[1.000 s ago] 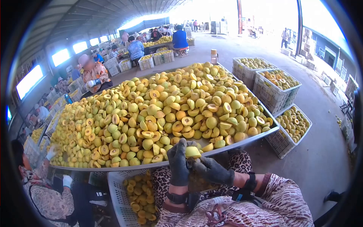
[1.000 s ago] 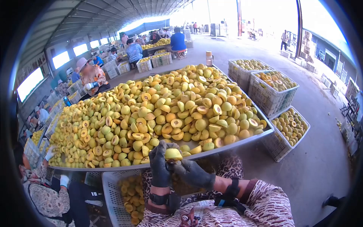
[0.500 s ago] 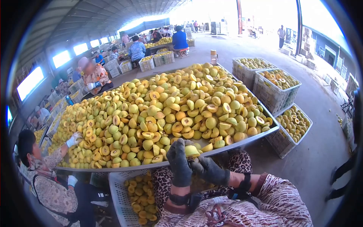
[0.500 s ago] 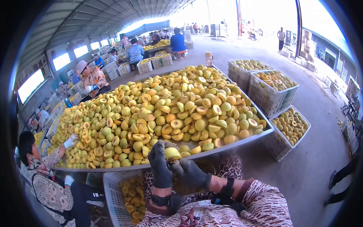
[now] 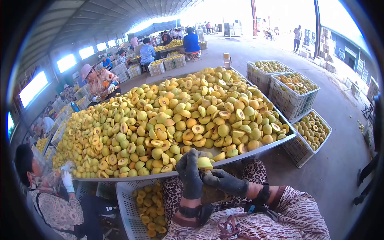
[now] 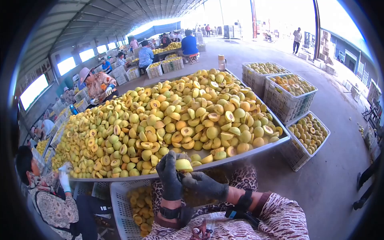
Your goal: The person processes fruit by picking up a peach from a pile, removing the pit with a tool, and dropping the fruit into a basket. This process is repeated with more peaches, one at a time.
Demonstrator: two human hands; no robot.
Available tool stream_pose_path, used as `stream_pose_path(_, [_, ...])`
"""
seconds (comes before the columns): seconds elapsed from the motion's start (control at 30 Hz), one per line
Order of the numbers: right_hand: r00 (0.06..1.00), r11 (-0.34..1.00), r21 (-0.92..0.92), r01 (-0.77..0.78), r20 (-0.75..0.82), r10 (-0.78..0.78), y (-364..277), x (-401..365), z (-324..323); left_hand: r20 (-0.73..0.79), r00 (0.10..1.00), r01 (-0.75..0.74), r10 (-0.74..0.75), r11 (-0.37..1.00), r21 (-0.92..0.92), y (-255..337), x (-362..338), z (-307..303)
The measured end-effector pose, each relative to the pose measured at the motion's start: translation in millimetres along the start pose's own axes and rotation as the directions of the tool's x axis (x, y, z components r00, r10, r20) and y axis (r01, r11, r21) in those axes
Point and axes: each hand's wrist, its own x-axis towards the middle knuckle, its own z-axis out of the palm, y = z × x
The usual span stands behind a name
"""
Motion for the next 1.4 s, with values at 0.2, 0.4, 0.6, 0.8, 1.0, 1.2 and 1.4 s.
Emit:
stream_pose_path(0.2, [0.992,0.96,-0.25,-0.123,-0.031,0.119,-39,-18,16,0.037,0.999,0.039,-0.036,0.995,-0.096,0,2,4])
stream_pose_path(0.4, [0.898,0.711,-0.591,0.381,0.055,-0.436,4,-1,-14,0.141,0.961,-0.264,0.24,0.945,0.192,10,-5,18])
stream_pose_path(0.6, [0.928,0.592,-0.767,0.247,0.013,-0.372,-6,-13,-19,0.224,0.896,-0.424,0.384,0.889,0.172,-7,-13,25])
stream_pose_path(0.8, [0.901,0.853,-0.338,0.397,-0.033,-0.432,3,-15,-18,0.398,0.761,-0.636,0.512,0.71,0.302,13,-15,28])
stream_pose_path(1.0, [0.99,0.918,-0.394,0.045,0.14,0.012,-17,-37,-20,0.308,0.878,-0.441,0.366,0.869,0.225,21,-27,30])
stream_pose_path(1.2, [0.92,0.65,-0.681,0.337,0.093,-0.38,-30,-41,-13,0.268,0.821,-0.566,0.504,0.779,0.27,31,-36,51])
stream_pose_path(1.4, [0.929,0.803,-0.473,0.363,0.126,-0.347,-25,-32,-10,0.31,0.886,-0.412,0.345,0.892,0.187,35,-29,45])
